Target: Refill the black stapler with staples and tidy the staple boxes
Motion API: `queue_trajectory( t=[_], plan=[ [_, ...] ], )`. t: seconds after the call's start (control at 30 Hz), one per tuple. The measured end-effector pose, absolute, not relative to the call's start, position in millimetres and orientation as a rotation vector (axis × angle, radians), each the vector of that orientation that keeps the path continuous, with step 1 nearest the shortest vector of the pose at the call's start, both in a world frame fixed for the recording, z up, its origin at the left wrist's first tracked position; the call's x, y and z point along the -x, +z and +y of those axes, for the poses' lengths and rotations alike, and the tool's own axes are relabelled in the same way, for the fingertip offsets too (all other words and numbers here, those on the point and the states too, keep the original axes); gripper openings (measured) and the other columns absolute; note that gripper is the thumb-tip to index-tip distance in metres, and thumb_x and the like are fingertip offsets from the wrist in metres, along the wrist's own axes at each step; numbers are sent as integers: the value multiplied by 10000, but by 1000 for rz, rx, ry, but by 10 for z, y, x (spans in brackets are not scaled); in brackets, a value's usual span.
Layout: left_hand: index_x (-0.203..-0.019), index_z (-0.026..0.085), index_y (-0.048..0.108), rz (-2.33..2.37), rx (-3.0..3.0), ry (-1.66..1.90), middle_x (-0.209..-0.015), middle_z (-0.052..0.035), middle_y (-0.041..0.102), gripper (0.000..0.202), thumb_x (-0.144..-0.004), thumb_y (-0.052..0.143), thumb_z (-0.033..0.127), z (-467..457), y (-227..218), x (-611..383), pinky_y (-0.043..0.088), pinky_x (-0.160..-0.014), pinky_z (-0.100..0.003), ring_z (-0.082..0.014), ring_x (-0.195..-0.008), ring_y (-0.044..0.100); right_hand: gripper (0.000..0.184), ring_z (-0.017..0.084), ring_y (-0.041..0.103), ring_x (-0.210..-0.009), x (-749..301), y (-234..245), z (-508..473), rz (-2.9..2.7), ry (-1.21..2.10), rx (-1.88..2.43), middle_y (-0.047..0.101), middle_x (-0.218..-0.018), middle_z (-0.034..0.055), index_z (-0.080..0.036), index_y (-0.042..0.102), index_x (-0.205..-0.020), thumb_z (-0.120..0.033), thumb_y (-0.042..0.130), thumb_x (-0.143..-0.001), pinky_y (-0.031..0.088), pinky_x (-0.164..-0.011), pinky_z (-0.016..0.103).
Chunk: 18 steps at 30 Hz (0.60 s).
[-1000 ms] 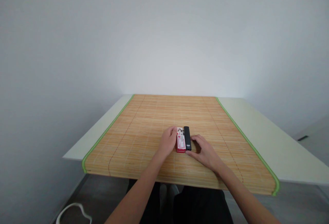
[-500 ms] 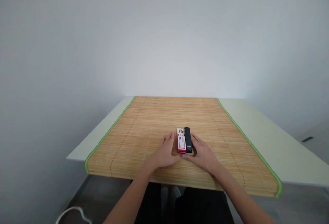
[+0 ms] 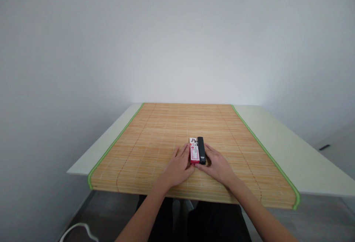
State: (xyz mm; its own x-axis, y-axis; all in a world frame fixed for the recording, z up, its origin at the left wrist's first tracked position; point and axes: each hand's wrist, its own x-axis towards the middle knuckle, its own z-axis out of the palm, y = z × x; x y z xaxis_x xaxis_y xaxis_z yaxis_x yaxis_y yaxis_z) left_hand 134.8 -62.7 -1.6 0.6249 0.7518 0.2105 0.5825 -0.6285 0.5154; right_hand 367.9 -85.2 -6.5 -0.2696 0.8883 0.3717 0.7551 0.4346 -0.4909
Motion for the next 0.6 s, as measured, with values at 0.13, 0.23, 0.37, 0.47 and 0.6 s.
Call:
queue_trajectory(
  t=[0.13, 0.23, 0.37, 0.47, 0.6],
  plan=[
    [-1633, 285, 202, 1065, -2452, 571, -1701, -60, 221, 763, -947, 525, 367, -631, -22, -1344, 49, -1305, -485, -244, -1587, 149, 802, 345, 433, -1464, -3679, -81, -849, -2077, 285, 1384, 477, -1573, 96, -285, 446, -1530, -572, 727, -835, 394, -1212, 554],
    [-1629, 263, 226, 1080, -2459, 562, -1697, -74, 232, 744, -956, 519, 382, -643, -9, -1360, 47, -1305, -482, -247, -1586, 153, 811, 343, 431, -1465, -3673, -82, -850, -2075, 290, 1394, 476, -1573, 101, -276, 444, -1534, -579, 724, -835, 393, -1214, 543],
    [-1629, 245, 231, 1084, -2434, 564, -1700, -68, 220, 748, -946, 517, 342, -667, 41, -1359, 36, -1304, -493, -248, -1587, 144, 819, 348, 419, -1472, -3683, -53, -851, -2066, 336, 1415, 473, -1577, 101, -265, 455, -1532, -604, 712, -832, 368, -1223, 544],
    [-1633, 243, 231, 1050, -2322, 613, -1706, -52, 195, 816, -903, 577, 353, -678, 57, -1332, 36, -1307, -488, -267, -1590, 124, 890, 349, 384, -1493, -3712, -38, -874, -2030, 438, 1387, 440, -1600, 95, -261, 432, -1548, -613, 747, -794, 324, -1245, 546],
    [-1653, 216, 153, 1093, -1748, 826, -1714, -40, 111, 775, -975, 448, 447, -676, -15, -1431, 110, -1307, -463, -257, -1592, 96, 866, 298, 311, -1535, -3661, -61, -949, -1662, 732, 1384, 330, -1661, 51, -299, 328, -1593, -641, 653, -867, 235, -1280, 542]
  ],
)
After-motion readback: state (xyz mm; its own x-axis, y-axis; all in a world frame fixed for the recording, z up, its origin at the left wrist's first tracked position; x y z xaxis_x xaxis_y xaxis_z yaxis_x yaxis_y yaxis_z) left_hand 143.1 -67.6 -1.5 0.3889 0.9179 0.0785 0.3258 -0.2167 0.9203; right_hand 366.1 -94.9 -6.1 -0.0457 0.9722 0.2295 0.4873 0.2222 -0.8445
